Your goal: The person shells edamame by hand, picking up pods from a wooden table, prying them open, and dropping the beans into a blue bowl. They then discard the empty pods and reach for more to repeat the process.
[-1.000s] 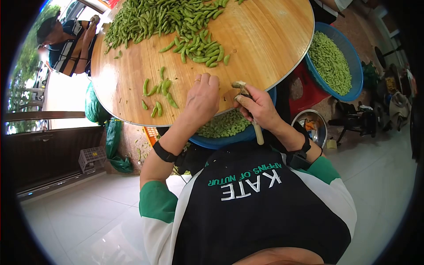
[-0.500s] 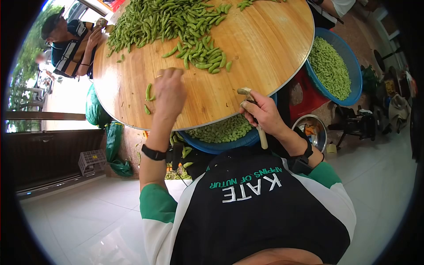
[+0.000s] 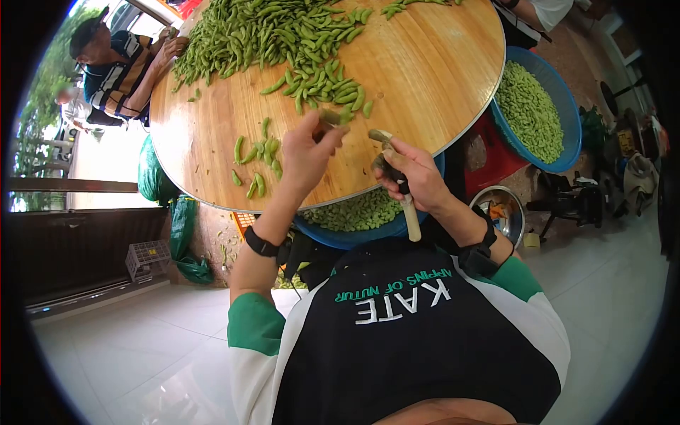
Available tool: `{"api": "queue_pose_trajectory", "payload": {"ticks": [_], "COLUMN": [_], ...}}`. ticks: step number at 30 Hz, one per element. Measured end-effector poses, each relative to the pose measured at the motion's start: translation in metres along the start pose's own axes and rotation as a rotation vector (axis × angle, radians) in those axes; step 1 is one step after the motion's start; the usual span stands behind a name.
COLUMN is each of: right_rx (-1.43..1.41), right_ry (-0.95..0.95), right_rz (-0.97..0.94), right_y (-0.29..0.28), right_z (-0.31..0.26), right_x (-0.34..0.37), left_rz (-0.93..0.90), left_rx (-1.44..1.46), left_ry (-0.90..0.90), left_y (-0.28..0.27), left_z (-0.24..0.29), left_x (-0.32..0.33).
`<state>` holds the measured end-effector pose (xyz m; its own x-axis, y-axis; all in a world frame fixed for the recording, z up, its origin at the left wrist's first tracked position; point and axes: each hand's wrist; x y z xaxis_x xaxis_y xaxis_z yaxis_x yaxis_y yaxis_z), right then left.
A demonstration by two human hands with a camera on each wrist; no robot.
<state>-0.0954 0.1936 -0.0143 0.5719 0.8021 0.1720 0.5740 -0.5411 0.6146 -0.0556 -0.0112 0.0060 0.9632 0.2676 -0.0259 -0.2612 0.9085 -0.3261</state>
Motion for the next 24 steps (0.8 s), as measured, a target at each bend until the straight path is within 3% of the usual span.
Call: {"api": "queue_pose_trajectory", "payload": {"ticks": [1, 3, 7, 24], "right_rx": [-0.028, -0.055, -0.141, -0.127], "right_ry": [-0.005, -0.004, 0.036, 0.011], "right_rz": [-0.03, -0.059, -0.162, -0.194], "right_y": [0.002, 0.004, 0.007, 0.009], "right_z": [-0.001, 0.0, 0.006, 0.007], "right_x": [-0.004, -0.006, -0.006, -0.001], "left_rz": [-0.002, -0.049, -0.082, -0.149], "left_rx": [0.0, 0.312, 0.474, 0.741], "left_ry": [0.0, -0.091, -0.224, -0.178], "left_y": [0.004, 0.01, 0.011, 0.016], "left_z": [0.006, 0.014, 0.007, -0.004], "left_x": [0.008, 0.022, 0.032, 0.042]}}
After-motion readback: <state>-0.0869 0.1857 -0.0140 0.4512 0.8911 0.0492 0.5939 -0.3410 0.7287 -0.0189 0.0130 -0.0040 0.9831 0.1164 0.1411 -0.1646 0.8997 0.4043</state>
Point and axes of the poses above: each hand's wrist, its own x-axis away from the middle knuckle, its own y-axis out of the palm, z = x × y, and after that the axes turned 3 degrees about -z, right-handed
